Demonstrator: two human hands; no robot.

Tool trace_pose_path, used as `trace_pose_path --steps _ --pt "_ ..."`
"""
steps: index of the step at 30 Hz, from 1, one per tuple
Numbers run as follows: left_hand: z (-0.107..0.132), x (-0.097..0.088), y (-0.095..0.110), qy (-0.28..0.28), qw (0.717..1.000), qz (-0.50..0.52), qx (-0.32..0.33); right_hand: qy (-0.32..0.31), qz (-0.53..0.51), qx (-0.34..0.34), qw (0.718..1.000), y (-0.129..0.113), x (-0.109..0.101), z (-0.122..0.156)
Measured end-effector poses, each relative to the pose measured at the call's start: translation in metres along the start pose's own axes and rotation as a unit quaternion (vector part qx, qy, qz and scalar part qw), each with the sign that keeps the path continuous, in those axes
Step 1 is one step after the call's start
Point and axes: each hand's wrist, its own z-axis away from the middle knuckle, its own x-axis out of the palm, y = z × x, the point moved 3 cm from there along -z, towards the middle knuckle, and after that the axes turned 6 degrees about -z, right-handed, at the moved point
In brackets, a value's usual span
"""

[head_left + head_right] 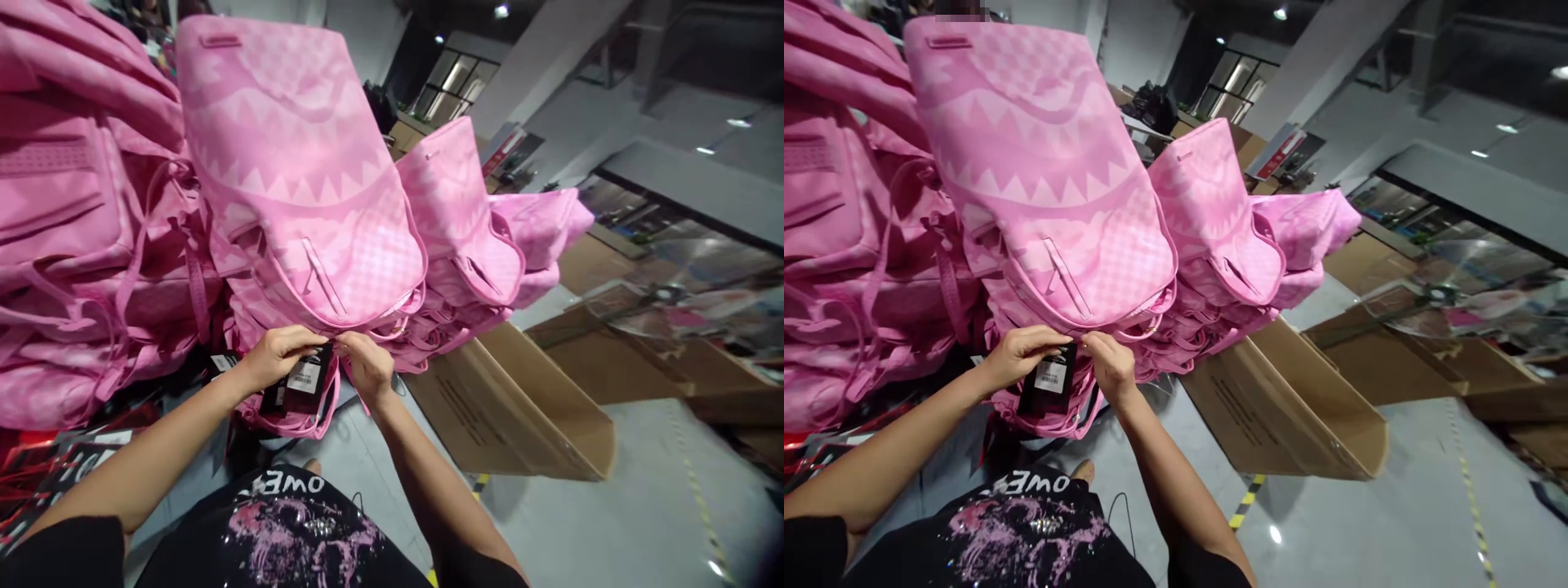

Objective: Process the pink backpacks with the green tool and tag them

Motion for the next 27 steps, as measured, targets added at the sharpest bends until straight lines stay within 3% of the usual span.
trace_pose_path --steps 6,11,14,16,21,23,25,27 --pt "-0.004 0.001 0.007 0.029 0.993 -0.099 0.056 -0.093 0.003 0.042 0.995 0.011 -0.004 0.003" --pt "-0.008 0.005 0.017 0.019 0.959 -0.257 0.117 -0.079 -0.100 0.119 0.985 0.008 -0.004 -0.003" --pt "-0.014 0.007 0.017 0.044 0.977 -0.198 0.069 -0.065 -0.140 0.185 0.971 0.008 -0.006 -0.013" --pt "-0.018 0.008 0.018 0.065 0.985 -0.155 0.036 -0.074 -0.137 0.188 0.970 0.006 -0.010 -0.021" --pt "-0.012 0.012 0.027 0.063 0.965 -0.244 0.068 -0.117 -0.131 0.172 0.969 0.000 -0.025 -0.027" --pt "-0.007 0.018 0.026 0.031 0.972 -0.220 0.077 -0.138 -0.138 0.170 0.966 0.001 -0.026 -0.025" --pt "-0.004 0.026 0.022 0.002 0.990 -0.138 0.037 -0.153 -0.148 0.170 0.962 0.004 -0.026 -0.021" --pt "-0.003 0.035 0.016 0.014 0.996 -0.075 -0.045 -0.164 -0.159 0.171 0.958 0.005 -0.025 -0.019"
